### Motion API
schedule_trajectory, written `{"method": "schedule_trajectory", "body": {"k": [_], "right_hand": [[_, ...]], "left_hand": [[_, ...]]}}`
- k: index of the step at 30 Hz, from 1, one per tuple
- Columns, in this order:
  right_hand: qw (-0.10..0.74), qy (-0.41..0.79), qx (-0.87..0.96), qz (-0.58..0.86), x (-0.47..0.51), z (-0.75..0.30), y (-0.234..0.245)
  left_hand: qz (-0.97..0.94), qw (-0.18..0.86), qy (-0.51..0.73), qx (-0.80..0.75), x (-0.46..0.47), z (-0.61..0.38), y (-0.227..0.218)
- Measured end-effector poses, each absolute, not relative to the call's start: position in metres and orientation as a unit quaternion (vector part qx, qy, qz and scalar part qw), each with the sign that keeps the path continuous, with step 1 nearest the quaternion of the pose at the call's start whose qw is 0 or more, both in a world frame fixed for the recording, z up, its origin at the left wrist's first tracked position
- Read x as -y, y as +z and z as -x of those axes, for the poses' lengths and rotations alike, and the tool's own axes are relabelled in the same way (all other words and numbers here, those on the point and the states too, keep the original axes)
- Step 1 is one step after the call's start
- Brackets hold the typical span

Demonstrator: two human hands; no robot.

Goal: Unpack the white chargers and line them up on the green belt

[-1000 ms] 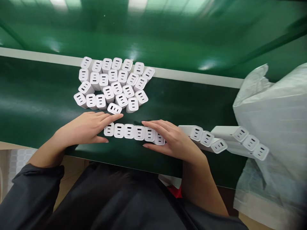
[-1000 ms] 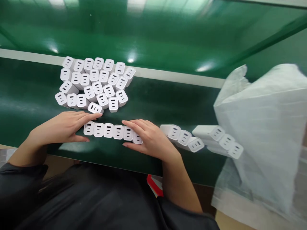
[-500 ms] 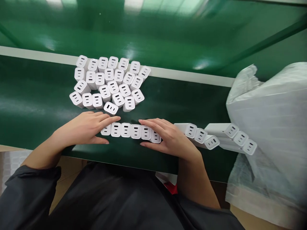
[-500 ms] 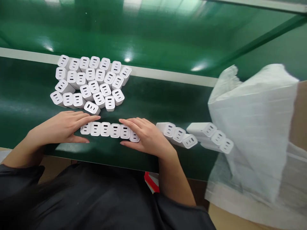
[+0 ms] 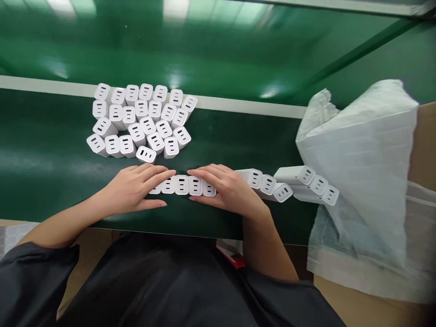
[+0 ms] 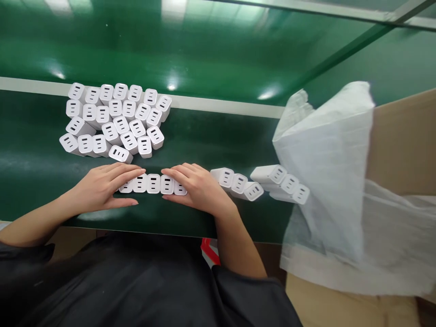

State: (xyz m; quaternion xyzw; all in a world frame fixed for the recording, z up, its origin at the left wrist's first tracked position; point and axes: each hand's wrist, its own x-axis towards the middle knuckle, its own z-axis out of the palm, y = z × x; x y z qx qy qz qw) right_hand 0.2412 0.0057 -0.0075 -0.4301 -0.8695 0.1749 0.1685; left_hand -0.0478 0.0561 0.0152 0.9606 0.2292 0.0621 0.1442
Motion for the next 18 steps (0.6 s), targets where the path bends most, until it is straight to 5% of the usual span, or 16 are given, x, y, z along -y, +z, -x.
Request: {"method": "schedule_trajectory", "body": {"k": [18], "right_hand": [[0.203,0.178,0.883,0.383,-0.002,-0.229,-0.009]], "left_hand": [[-0.963,0.114,0.118,-0.214,-0.046,0.046,0.013]]}}
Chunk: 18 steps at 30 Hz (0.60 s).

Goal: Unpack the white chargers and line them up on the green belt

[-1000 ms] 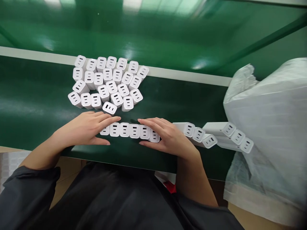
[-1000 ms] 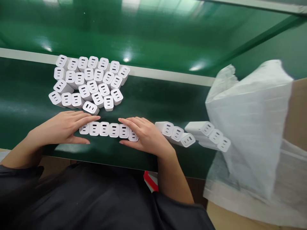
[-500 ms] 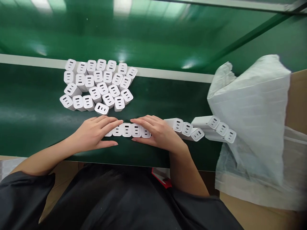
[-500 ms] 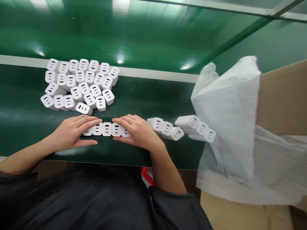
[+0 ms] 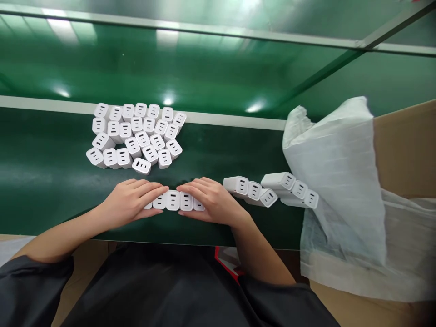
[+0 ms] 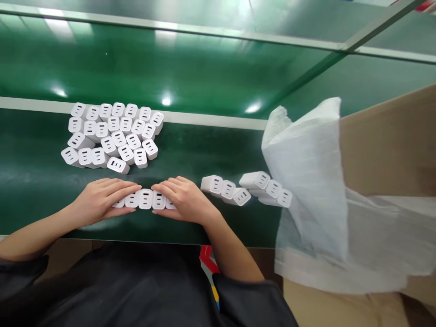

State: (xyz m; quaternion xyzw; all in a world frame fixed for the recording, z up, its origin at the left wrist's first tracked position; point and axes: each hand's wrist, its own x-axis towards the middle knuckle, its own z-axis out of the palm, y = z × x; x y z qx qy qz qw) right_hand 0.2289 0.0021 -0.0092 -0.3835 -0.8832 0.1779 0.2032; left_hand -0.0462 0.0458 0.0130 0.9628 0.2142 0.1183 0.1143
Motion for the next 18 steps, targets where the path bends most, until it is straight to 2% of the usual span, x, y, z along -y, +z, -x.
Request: {"method": "schedule_trajectory", "body": {"k": [4,18], "right_hand": [[0.216,0.177,0.889,0.363,0.001,-0.226,-0.005],[0.149,0.213,0.899,0.353,0.005,-0.223,-0.007]], "left_hand": [[-0.965,0.118,0.113,-0.203,-0.042,0.047,0.018],[-0.966,0.143,0.098,-0.192,-0.038,0.046,0.006]]}}
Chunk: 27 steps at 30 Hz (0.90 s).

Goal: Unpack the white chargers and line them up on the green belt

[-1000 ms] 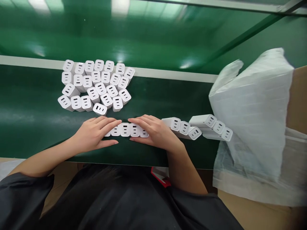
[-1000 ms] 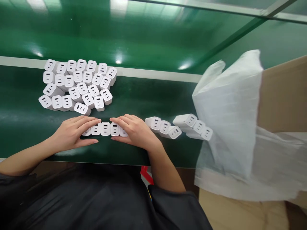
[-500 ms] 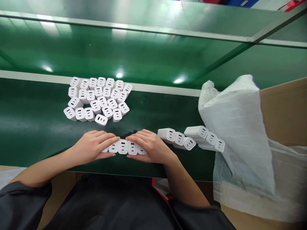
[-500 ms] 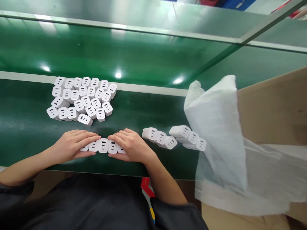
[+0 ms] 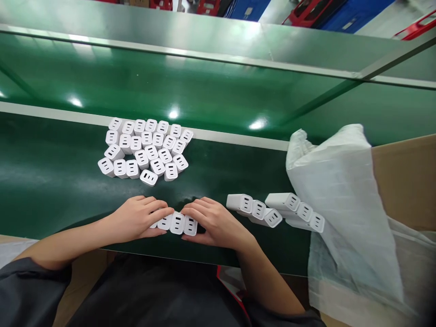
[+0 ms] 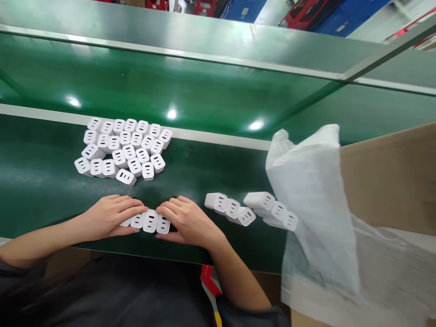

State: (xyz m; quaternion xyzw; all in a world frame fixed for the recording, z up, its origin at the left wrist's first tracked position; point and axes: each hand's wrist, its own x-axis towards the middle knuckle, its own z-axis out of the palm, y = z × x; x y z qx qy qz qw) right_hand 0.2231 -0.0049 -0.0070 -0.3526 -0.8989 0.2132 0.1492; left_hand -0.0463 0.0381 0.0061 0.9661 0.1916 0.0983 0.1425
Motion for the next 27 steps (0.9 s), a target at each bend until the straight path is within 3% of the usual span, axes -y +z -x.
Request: {"method": "schedule_trajectory", "body": {"k": [6,11,14,27], "right_hand": [[0.181,0.254,0.872,0.377,0.005,-0.243,0.016],[0.117,0.289,0.832,0.459,0.006,-0.265,0.024],[0.089,0.335,0.834,0.43,0.007,-0.268,0.024],[0.114,0.386,0.858,0.319,0.007,-0.248,0.02]], "left_hand": [[-0.97,0.136,0.075,-0.19,-0.042,0.048,0.013],[-0.97,0.13,0.07,-0.191,-0.045,0.051,0.014],[-0.969,0.143,0.059,-0.191,-0.045,0.051,0.013],[-0.969,0.162,0.028,-0.185,-0.038,0.048,0.019]]}}
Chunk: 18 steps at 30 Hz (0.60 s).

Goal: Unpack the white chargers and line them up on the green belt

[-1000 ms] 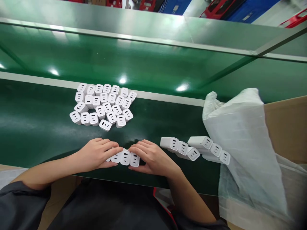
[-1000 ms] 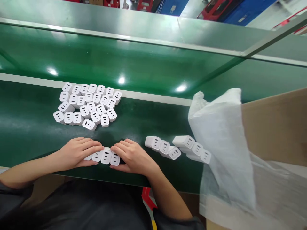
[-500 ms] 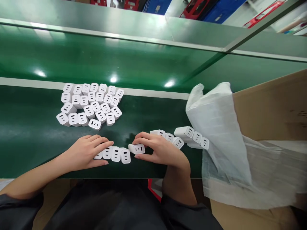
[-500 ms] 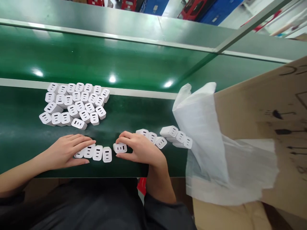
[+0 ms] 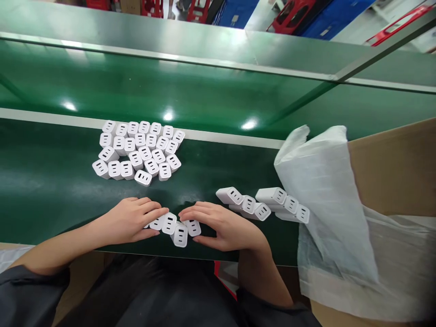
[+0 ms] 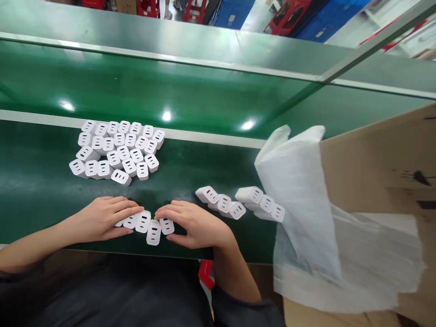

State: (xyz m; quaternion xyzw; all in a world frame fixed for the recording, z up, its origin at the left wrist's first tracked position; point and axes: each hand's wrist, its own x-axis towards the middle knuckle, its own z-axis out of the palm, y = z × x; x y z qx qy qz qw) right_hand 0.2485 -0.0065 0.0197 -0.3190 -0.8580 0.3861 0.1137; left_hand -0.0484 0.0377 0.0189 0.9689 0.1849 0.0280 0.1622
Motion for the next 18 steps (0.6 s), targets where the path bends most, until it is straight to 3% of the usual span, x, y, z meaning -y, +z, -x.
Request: {"method": "schedule_trajectory", "body": {"k": [4,9,18], "right_hand": [[0.1,0.389,0.864,0.303,0.006,-0.241,0.014],[0.103,0.282,0.882,0.364,0.014,-0.224,0.016],[0.078,0.193,0.912,0.353,0.024,-0.211,0.016]], "left_hand": [[-0.969,0.165,0.014,-0.182,-0.036,0.049,0.019],[-0.971,0.152,0.018,-0.184,-0.036,0.049,0.019],[-0.972,0.093,0.107,-0.187,-0.023,0.04,0.011]]}}
